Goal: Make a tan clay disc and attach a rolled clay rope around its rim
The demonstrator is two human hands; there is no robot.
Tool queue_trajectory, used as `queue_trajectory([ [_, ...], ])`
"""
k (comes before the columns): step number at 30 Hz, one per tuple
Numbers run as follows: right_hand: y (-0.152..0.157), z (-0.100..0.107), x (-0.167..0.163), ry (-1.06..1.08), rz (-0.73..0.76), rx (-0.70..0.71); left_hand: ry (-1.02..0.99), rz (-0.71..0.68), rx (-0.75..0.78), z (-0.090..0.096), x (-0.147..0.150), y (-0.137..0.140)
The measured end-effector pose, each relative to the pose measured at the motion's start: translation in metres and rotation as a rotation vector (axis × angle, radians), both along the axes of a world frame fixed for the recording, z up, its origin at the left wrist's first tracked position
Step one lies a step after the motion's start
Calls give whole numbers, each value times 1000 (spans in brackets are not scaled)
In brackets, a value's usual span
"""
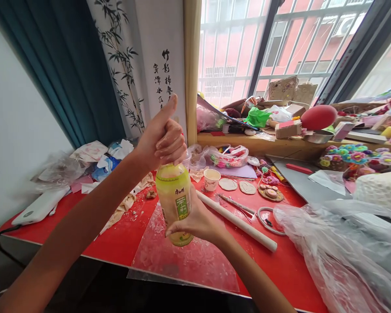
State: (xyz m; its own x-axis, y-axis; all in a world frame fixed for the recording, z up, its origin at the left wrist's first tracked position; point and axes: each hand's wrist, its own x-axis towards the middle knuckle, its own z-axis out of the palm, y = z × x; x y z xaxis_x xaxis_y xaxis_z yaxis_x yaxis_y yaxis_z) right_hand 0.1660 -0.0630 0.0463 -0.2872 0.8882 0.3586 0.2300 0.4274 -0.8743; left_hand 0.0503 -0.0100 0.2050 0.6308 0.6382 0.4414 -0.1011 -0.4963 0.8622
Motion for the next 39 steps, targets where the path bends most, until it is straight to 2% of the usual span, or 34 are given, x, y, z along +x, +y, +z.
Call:
queue_trajectory([
  [3,-1,-2,-2,-15,-182,5,-139,226,45,-9,9,-3],
  [4,1,-2,-1,-37,-254,13,-166,262,55,-10,10,-3],
  [5,2,-2,1,-56,-301,21,-168,255,61,-10,10,-3],
  [7,4,-1,6,-65,-297,32,-101,126,79,-8,6,-1],
  [9,4,-1,12,-36,-193,20,-13,-31,111,-4,0,2],
  [11,2,-1,13,-4,-95,-1,48,-79,138,-2,-4,5],
  [14,-1,-3,10,-10,-124,-1,-18,31,89,-5,-1,2],
  [18,-3,-1,6,-126,-354,22,-271,205,1,-11,8,-8],
  [21,-5,3,6,-162,-436,79,-266,213,28,-9,6,-9],
  [23,-7,4,8,-169,-437,85,-254,197,165,-9,1,-4],
  [27,-10,1,8,-212,-394,83,-289,432,766,-20,-17,9],
  [29,-11,-1,8,-230,-387,104,-239,514,971,-28,-27,13],
  [33,-13,-6,7,-276,-416,126,-207,514,1284,-37,-41,19],
  [35,-14,-8,7,-297,-431,139,-231,459,1412,-39,-44,20],
  [37,-16,-9,7,-316,-439,156,-220,396,1468,-40,-44,20],
  [39,-17,-10,6,-335,-434,184,-206,359,1455,-40,-44,17],
])
